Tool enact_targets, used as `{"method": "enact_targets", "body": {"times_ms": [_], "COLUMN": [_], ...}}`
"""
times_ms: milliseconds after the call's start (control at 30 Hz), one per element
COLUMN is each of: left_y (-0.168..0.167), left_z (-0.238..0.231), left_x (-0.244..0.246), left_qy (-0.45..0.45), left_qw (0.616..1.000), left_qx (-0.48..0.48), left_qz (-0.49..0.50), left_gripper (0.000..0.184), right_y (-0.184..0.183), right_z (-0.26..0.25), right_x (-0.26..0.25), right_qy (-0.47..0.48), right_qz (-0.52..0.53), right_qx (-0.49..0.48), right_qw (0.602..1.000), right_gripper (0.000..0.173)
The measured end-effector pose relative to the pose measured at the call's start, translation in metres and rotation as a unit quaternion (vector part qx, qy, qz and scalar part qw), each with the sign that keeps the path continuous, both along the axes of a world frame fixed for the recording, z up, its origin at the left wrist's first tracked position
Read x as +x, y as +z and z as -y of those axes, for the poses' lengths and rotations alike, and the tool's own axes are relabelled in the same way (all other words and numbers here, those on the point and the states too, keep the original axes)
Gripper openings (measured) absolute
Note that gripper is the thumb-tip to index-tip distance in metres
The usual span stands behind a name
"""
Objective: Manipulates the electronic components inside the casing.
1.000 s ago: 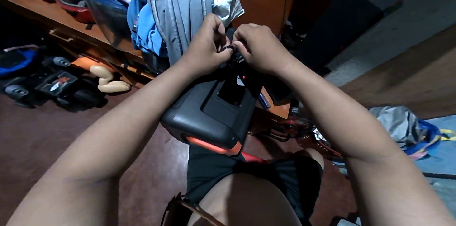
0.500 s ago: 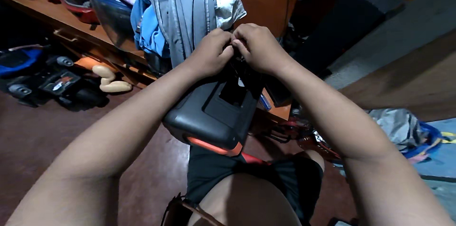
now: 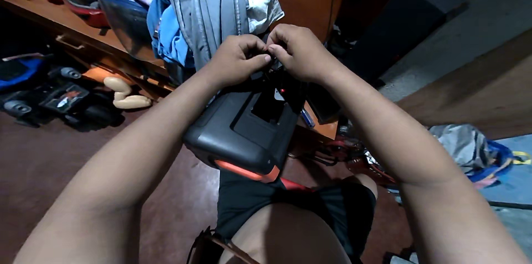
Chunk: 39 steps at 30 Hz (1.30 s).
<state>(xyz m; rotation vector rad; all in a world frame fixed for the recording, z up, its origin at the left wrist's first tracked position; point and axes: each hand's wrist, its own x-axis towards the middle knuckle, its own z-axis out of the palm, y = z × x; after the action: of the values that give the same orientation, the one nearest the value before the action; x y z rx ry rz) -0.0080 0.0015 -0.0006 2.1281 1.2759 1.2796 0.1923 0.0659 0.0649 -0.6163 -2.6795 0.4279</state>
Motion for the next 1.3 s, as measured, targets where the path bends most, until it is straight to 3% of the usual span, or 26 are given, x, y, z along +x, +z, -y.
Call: {"method": "enact_targets", "body": {"times_ms": [133, 300, 467, 567, 700, 900, 1133, 1300], "left_y": [-0.003, -0.006, -0.006, -0.005, -0.004, -0.001, 0.004, 0.005], "left_z": [0.001, 0.001, 0.002, 0.002, 0.004, 0.006, 0.007, 0.006], "left_x": [0.005, 0.004, 0.005, 0.005, 0.006, 0.009, 0.011, 0.01], "left_qy": [0.098, 0.154, 0.181, 0.184, 0.175, 0.167, 0.162, 0.143], "left_qw": [0.973, 0.939, 0.926, 0.929, 0.941, 0.953, 0.95, 0.955], "left_qx": [0.147, 0.219, 0.226, 0.203, 0.163, 0.109, 0.082, 0.088], "left_qz": [-0.151, -0.215, -0.243, -0.249, -0.238, -0.228, -0.253, -0.245], "left_gripper": [0.024, 0.026, 0.029, 0.031, 0.03, 0.035, 0.036, 0.033], "right_y": [0.002, 0.005, 0.011, 0.012, 0.013, 0.015, 0.016, 0.009], "right_z": [0.002, -0.006, -0.018, -0.02, -0.022, -0.021, -0.019, -0.028], "right_x": [0.0, 0.0, 0.0, 0.0, -0.003, -0.008, -0.006, -0.005], "right_qy": [-0.005, -0.012, 0.009, 0.017, 0.025, 0.003, -0.013, 0.009], "right_qz": [-0.018, -0.108, 0.017, 0.04, 0.066, 0.126, 0.125, 0.082], "right_qx": [-0.036, -0.197, -0.198, -0.213, -0.128, 0.043, 0.211, 0.261], "right_qw": [0.999, 0.974, 0.98, 0.976, 0.989, 0.991, 0.969, 0.962], "right_gripper": [0.017, 0.021, 0.014, 0.015, 0.01, 0.017, 0.019, 0.021]}}
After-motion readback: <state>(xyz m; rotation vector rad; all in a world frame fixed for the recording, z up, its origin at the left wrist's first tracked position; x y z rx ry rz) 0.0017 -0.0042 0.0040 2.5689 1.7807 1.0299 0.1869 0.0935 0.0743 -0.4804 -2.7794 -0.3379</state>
